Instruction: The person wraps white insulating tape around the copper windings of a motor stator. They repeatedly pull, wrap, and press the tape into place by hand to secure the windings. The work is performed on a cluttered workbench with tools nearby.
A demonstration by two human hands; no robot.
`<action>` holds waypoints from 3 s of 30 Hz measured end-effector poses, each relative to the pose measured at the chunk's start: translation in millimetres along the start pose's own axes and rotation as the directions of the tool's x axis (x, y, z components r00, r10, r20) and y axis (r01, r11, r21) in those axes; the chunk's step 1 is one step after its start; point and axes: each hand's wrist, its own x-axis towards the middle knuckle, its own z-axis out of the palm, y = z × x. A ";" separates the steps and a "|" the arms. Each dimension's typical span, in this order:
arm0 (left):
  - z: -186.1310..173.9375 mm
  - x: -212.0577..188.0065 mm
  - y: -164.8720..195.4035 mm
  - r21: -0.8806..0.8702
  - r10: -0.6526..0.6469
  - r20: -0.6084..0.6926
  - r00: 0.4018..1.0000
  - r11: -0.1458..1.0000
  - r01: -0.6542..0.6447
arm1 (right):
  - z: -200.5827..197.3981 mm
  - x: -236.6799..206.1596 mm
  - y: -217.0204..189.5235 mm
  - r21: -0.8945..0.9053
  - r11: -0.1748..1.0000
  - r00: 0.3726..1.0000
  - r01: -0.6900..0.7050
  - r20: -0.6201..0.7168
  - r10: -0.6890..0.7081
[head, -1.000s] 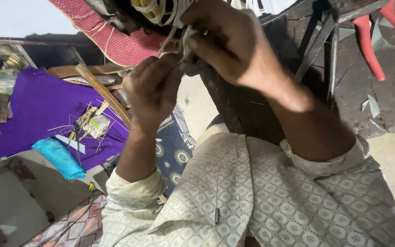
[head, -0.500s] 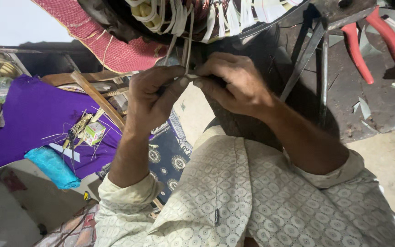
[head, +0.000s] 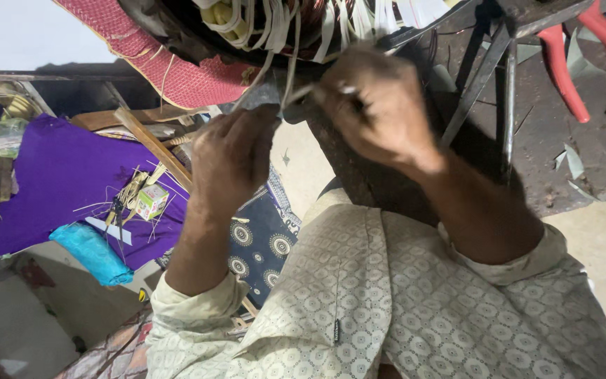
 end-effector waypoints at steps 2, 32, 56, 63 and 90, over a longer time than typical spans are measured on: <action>-3.4 3.1 -7.3 0.036 0.063 -0.009 0.998 0.997 -0.062 | -16.3 8.3 0.3 -0.247 0.968 0.995 -0.037 -0.099 0.012; 21.4 -0.8 -33.6 -0.118 0.097 -0.065 0.993 0.988 -0.104 | 2.2 99.9 53.2 0.490 0.507 0.600 -0.709 0.042 0.799; 55.0 15.6 16.6 -0.269 0.085 -0.251 0.964 0.951 -0.154 | -188.8 -122.1 -38.8 -0.776 0.228 0.809 -0.588 -0.564 0.165; 64.5 20.7 28.4 -0.281 0.117 -0.273 0.955 0.940 -0.195 | -224.6 -148.1 -5.1 -0.882 0.003 0.872 -0.471 -0.465 0.155; 65.0 8.7 31.5 -0.445 0.045 -0.419 0.907 0.860 -0.248 | -195.3 -149.5 -84.5 -0.513 0.685 0.854 -0.518 -0.355 0.380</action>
